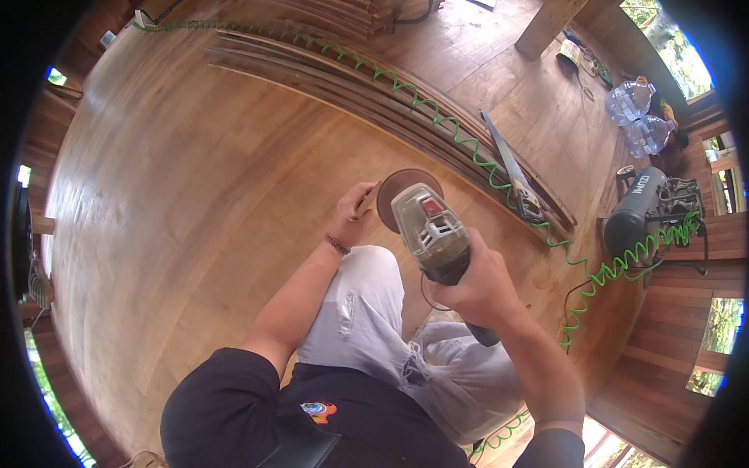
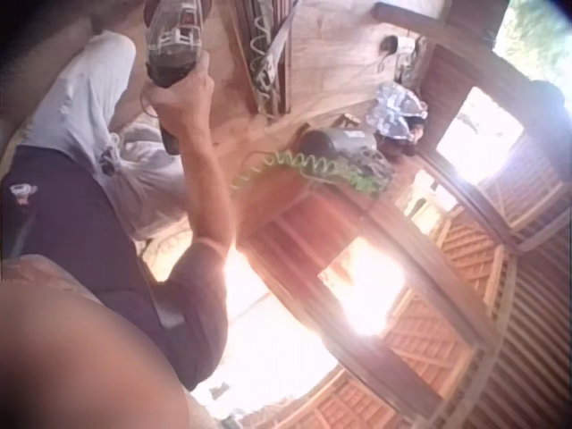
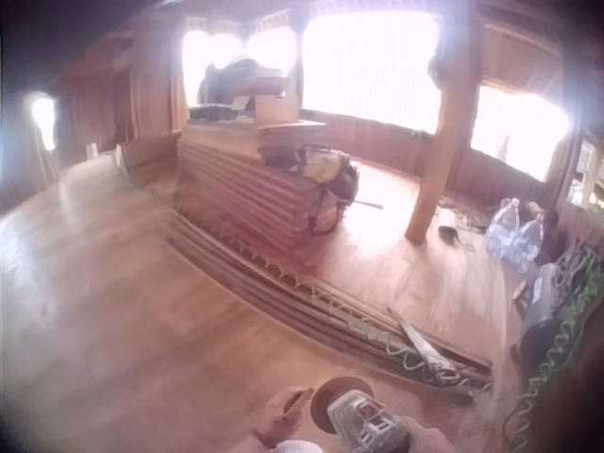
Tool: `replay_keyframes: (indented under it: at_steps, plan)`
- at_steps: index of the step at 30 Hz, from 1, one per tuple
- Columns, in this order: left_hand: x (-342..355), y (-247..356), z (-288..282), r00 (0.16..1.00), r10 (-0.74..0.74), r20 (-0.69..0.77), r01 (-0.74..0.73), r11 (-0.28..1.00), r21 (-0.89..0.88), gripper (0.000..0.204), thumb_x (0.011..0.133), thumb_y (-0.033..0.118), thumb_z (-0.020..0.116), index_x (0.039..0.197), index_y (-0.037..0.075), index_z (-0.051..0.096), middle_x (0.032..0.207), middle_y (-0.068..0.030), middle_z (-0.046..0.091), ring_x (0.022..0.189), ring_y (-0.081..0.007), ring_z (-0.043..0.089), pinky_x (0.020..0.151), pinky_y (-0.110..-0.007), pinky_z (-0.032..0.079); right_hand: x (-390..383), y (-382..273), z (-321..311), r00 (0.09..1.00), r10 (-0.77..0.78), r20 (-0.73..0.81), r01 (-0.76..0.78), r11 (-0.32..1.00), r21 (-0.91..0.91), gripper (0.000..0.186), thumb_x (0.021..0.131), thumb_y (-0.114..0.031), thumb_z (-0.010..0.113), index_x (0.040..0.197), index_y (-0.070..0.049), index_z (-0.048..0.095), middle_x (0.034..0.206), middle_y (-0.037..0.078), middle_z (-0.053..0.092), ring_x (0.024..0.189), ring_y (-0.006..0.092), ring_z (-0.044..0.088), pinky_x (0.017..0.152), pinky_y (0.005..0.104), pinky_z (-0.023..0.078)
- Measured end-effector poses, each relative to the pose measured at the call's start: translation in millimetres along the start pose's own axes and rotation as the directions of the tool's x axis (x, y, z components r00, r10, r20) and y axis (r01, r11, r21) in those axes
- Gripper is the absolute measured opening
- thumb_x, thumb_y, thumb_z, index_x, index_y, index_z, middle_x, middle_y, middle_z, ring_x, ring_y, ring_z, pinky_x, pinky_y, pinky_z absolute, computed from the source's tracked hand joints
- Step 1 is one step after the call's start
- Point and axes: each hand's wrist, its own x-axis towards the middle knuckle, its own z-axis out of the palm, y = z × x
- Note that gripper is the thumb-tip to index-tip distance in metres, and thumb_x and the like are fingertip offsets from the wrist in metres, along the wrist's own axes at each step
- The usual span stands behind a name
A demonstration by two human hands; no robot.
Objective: The person sands a small wooden strip with an angle grinder, then fits it into a gap in the wooden floor. They repeatedly adjust and tap the strip into place using a chisel.
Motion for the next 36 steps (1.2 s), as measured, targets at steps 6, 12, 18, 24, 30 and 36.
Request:
replay_keyframes:
  at_steps: [6, 12, 18, 24, 30, 36]
  plan:
    - [-1, -6, 7, 0.999, 0.023, 0.026, -0.024, 1.000, 0.006, 0.038, 0.088, -0.008, 0.068, 0.125, 0.002, 0.067, 0.108, -0.0102, 0.073, 0.103, -0.0195, 0.070, 0.090, -0.031, 0.055, 1, -8, 5, 0.996, 0.066, 0.055, -0.064, 0.998, -0.030, 0.059, 0.076, -0.026, 0.083, 0.122, 0.004, 0.060, 0.109, 0.022, 0.075, 0.105, 0.0339, 0.075, 0.094, 0.0399, 0.055]
    - [-1, -3, 17, 0.997, 0.080, 0.008, -0.080, 0.997, 0.022, 0.033, 0.088, -0.004, 0.071, 0.120, 0.002, 0.066, 0.113, -0.0188, 0.071, 0.105, -0.0372, 0.070, 0.091, -0.038, 0.056, 6, -2, 9, 0.993, 0.071, 0.096, -0.066, 0.996, -0.058, 0.060, 0.075, -0.025, 0.083, 0.122, 0.004, 0.059, 0.108, 0.024, 0.075, 0.104, 0.0365, 0.075, 0.093, 0.0411, 0.056]
    - [-4, -6, 17, 0.998, 0.045, 0.033, -0.045, 0.999, -0.026, 0.032, 0.088, -0.005, 0.070, 0.118, 0.002, 0.066, 0.113, -0.0195, 0.070, 0.105, -0.0394, 0.069, 0.092, -0.039, 0.056, 11, 12, 13, 0.988, 0.096, 0.120, -0.089, 0.994, -0.059, 0.065, 0.072, -0.025, 0.083, 0.125, 0.004, 0.059, 0.108, 0.024, 0.075, 0.104, 0.0369, 0.074, 0.093, 0.0413, 0.056]
    - [-8, -5, 18, 0.999, 0.012, 0.031, -0.012, 1.000, 0.012, 0.031, 0.087, -0.004, 0.069, 0.118, 0.003, 0.066, 0.112, -0.0201, 0.070, 0.105, -0.0400, 0.069, 0.090, -0.040, 0.056, 18, 19, 7, 0.994, 0.086, 0.062, -0.087, 0.996, 0.012, 0.070, 0.071, -0.024, 0.084, 0.129, 0.004, 0.058, 0.110, 0.024, 0.075, 0.106, 0.0352, 0.074, 0.094, 0.0413, 0.056]
    - [-5, -8, 21, 0.996, 0.079, 0.049, -0.080, 0.997, 0.021, 0.029, 0.090, -0.004, 0.068, 0.118, 0.002, 0.065, 0.111, -0.0204, 0.070, 0.105, -0.0406, 0.069, 0.090, -0.040, 0.056, 12, 12, 6, 0.988, 0.105, 0.110, -0.093, 0.990, -0.104, 0.071, 0.071, -0.026, 0.084, 0.128, 0.005, 0.058, 0.109, 0.024, 0.074, 0.106, 0.0367, 0.074, 0.094, 0.0418, 0.056]
    - [-6, -2, 20, 0.996, 0.024, 0.086, -0.028, 0.998, 0.056, 0.031, 0.090, -0.005, 0.067, 0.120, 0.003, 0.064, 0.112, -0.0208, 0.069, 0.106, -0.0412, 0.069, 0.090, -0.040, 0.056, 15, 10, 4, 0.992, 0.090, 0.084, -0.082, 0.992, -0.098, 0.069, 0.071, -0.026, 0.084, 0.126, 0.005, 0.058, 0.109, 0.027, 0.074, 0.103, 0.0390, 0.073, 0.093, 0.0431, 0.056]
